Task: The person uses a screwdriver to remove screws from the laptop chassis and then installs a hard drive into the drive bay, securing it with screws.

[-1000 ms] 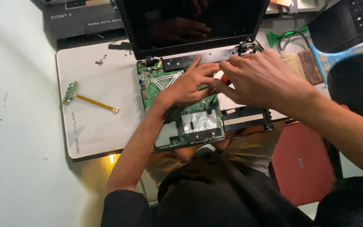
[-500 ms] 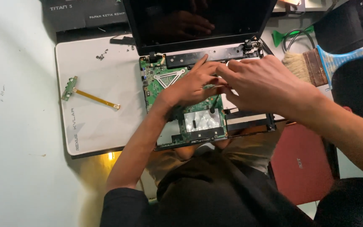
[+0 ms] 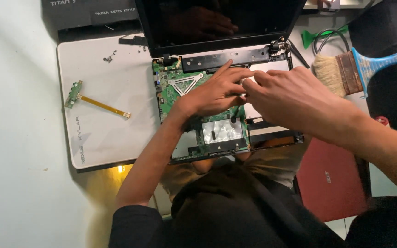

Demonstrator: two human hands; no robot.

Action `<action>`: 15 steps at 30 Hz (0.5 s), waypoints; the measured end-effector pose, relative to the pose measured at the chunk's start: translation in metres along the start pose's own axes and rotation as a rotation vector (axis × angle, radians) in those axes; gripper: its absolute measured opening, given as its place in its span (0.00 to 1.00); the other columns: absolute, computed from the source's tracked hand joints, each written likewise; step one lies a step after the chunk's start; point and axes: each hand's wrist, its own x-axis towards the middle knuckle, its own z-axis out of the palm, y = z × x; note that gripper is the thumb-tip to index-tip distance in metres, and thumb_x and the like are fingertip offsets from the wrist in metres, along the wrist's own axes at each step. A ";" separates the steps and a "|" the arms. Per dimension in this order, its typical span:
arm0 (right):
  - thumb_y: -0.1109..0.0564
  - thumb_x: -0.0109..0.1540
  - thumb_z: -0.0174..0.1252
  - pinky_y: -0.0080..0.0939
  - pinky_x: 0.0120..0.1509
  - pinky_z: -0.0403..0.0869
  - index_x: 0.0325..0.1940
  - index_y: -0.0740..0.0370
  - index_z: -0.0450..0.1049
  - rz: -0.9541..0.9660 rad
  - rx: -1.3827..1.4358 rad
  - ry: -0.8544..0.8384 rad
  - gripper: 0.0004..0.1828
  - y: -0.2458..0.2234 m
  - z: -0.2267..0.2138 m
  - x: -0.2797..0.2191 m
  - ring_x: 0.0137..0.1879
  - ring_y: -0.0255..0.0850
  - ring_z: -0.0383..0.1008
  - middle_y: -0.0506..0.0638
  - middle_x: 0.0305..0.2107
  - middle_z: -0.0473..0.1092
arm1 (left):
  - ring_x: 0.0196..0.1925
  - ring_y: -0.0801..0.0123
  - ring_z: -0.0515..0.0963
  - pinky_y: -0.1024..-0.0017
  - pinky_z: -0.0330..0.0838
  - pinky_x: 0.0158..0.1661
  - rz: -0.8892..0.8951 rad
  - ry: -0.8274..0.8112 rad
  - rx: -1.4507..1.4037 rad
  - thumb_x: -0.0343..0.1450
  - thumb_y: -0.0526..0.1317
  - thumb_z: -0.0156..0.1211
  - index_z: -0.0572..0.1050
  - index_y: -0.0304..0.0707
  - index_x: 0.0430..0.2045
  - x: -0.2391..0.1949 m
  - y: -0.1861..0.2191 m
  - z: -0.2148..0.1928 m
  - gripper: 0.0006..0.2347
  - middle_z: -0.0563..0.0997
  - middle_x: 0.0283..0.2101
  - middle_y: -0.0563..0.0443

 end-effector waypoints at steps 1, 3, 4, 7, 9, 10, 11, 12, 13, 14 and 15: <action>0.47 0.82 0.52 0.47 0.28 0.78 0.63 0.55 0.72 -0.004 0.000 0.000 0.12 0.000 0.009 0.004 0.37 0.42 0.87 0.48 0.45 0.79 | 0.87 0.51 0.64 0.33 0.28 0.87 -0.003 0.003 -0.001 0.87 0.43 0.52 0.87 0.42 0.63 -0.001 -0.001 0.001 0.17 0.70 0.83 0.41; 0.44 0.86 0.52 0.37 0.24 0.65 0.65 0.57 0.76 0.002 -0.128 0.114 0.16 -0.001 0.026 0.009 0.16 0.28 0.60 0.31 0.15 0.68 | 0.90 0.51 0.59 0.39 0.29 0.89 -0.080 -0.017 0.012 0.84 0.54 0.54 0.72 0.36 0.77 0.000 -0.002 0.004 0.28 0.66 0.87 0.36; 0.44 0.86 0.52 0.37 0.24 0.65 0.65 0.57 0.76 0.005 -0.128 0.115 0.16 -0.002 0.023 0.012 0.16 0.28 0.60 0.31 0.15 0.68 | 0.90 0.51 0.59 0.39 0.29 0.89 -0.078 -0.019 0.014 0.84 0.54 0.54 0.72 0.36 0.77 0.000 -0.006 0.006 0.28 0.66 0.87 0.36; 0.35 0.91 0.33 0.43 0.32 0.63 0.38 0.47 0.77 0.192 0.090 0.056 0.38 -0.004 0.009 0.016 0.18 0.30 0.55 0.32 0.14 0.60 | 0.84 0.47 0.72 0.31 0.39 0.87 -0.004 0.096 0.020 0.75 0.51 0.81 0.87 0.51 0.46 0.000 -0.014 0.008 0.12 0.74 0.80 0.41; 0.22 0.85 0.41 0.48 0.31 0.68 0.51 0.53 0.78 0.158 0.038 0.025 0.37 -0.004 -0.002 0.012 0.20 0.44 0.78 0.41 0.17 0.77 | 0.84 0.48 0.72 0.33 0.40 0.87 0.037 0.089 0.045 0.78 0.39 0.78 0.86 0.40 0.63 -0.002 -0.015 0.004 0.18 0.74 0.80 0.41; 0.22 0.85 0.41 0.48 0.31 0.68 0.51 0.53 0.78 0.160 0.038 0.025 0.37 -0.002 -0.001 0.009 0.20 0.44 0.78 0.41 0.17 0.77 | 0.84 0.48 0.72 0.33 0.40 0.87 0.039 0.089 0.044 0.78 0.39 0.78 0.86 0.40 0.63 -0.001 -0.012 0.003 0.18 0.74 0.80 0.41; 0.33 0.83 0.46 0.48 0.32 0.74 0.60 0.52 0.74 0.083 0.030 -0.007 0.23 0.000 0.001 0.007 0.32 0.43 0.82 0.45 0.34 0.77 | 0.84 0.48 0.71 0.33 0.37 0.87 0.038 0.058 0.023 0.81 0.51 0.63 0.86 0.41 0.63 0.000 -0.008 0.002 0.20 0.74 0.80 0.39; 0.44 0.81 0.50 0.48 0.32 0.80 0.68 0.51 0.69 0.002 0.022 -0.043 0.15 0.001 0.003 0.005 0.44 0.43 0.86 0.49 0.52 0.78 | 0.84 0.49 0.70 0.33 0.33 0.87 0.034 0.031 -0.001 0.85 0.64 0.48 0.86 0.42 0.62 -0.001 -0.005 0.003 0.28 0.74 0.80 0.38; 0.44 0.81 0.50 0.48 0.32 0.80 0.68 0.51 0.69 -0.001 0.022 -0.048 0.15 0.001 0.008 0.005 0.44 0.43 0.86 0.49 0.52 0.78 | 0.84 0.49 0.70 0.33 0.33 0.87 0.033 0.034 -0.006 0.85 0.64 0.48 0.86 0.42 0.62 -0.002 -0.007 0.003 0.28 0.74 0.80 0.38; 0.47 0.79 0.54 0.47 0.33 0.85 0.74 0.54 0.67 -0.031 0.003 -0.026 0.21 0.001 0.012 0.006 0.47 0.45 0.87 0.53 0.57 0.77 | 0.88 0.42 0.57 0.34 0.31 0.87 -0.047 -0.006 -0.004 0.83 0.50 0.54 0.86 0.44 0.58 -0.003 -0.009 0.003 0.18 0.70 0.83 0.39; 0.50 0.76 0.59 0.45 0.34 0.89 0.79 0.57 0.65 -0.062 -0.015 -0.003 0.28 0.001 0.017 0.006 0.50 0.47 0.89 0.58 0.62 0.75 | 0.92 0.35 0.45 0.35 0.28 0.87 -0.127 -0.047 -0.003 0.81 0.37 0.60 0.87 0.46 0.55 -0.004 -0.011 0.003 0.11 0.65 0.85 0.40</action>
